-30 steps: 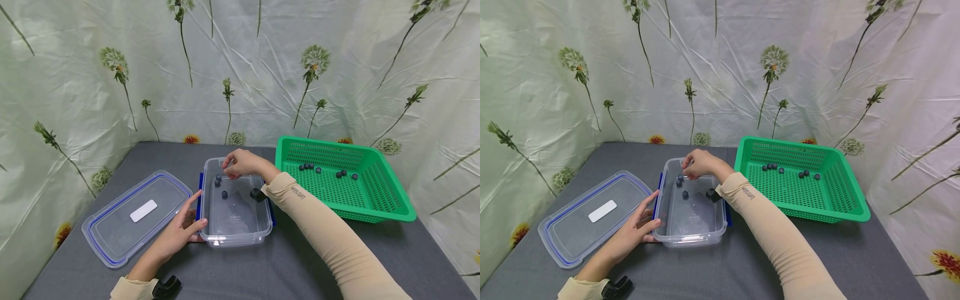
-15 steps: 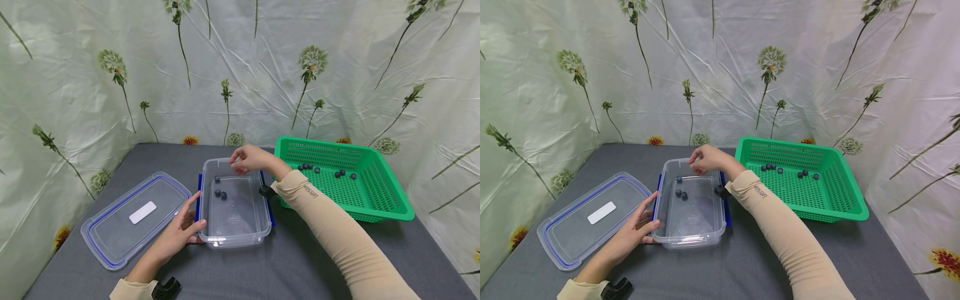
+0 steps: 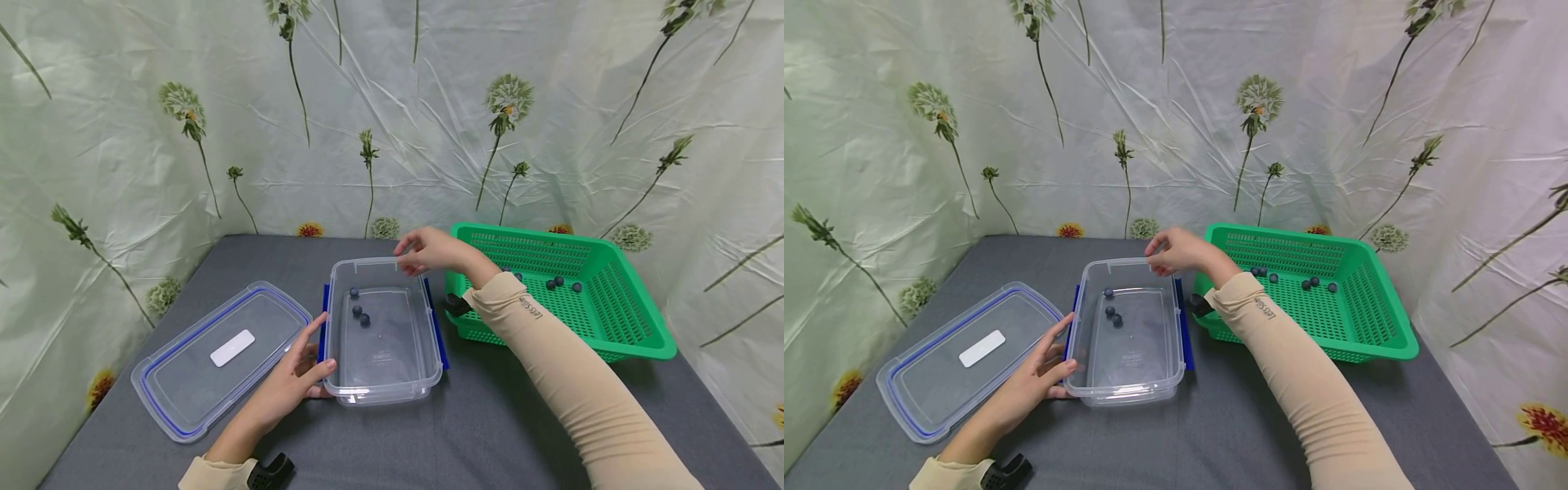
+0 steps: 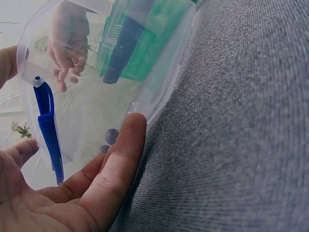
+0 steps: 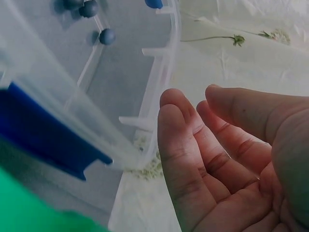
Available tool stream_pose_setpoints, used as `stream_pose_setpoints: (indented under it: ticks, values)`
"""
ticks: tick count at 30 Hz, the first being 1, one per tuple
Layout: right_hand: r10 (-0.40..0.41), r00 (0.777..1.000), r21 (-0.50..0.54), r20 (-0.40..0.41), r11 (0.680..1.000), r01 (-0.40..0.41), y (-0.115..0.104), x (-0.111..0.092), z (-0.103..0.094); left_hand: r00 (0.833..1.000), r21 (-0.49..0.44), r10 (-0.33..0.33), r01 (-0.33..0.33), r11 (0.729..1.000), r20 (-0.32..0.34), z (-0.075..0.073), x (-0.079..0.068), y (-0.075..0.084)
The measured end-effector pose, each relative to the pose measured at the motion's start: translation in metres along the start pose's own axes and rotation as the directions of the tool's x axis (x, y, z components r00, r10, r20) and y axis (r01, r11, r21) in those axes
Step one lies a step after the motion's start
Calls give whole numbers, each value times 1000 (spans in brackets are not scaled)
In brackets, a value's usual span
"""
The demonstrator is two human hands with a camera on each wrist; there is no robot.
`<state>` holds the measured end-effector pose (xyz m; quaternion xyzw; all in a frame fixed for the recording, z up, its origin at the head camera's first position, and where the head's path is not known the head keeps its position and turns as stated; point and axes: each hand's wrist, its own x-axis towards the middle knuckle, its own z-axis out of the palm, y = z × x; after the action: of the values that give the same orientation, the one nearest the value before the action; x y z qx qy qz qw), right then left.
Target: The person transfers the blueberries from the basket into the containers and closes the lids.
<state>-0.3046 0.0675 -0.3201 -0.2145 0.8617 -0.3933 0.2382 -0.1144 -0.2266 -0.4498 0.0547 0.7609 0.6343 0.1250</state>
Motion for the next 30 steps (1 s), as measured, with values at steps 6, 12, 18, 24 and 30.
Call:
stream_pose_setpoints:
  ticks: [6,12,18,24,30]
  values:
    - [-5,1000,19,-12,1000,5,7,-6,-12,1000,2,-6,6,1000,-4,1,0,0]
    - [-20,999,43,-34,999,21,15,-12,-23,1000,1,0,0,1000,-3,1,0,0]
    - [-19,998,74,-53,997,22,23,-16,-32,1000,-1,5,-5,1000,-1,1,0,0]
    - [-7,997,102,-71,995,14,31,-20,-40,1000,1,15,-15,1000,0,1,0,-1]
    - [23,995,169,-94,986,-6,42,-25,-49,1000,-5,15,-15,1000,2,1,0,-1]
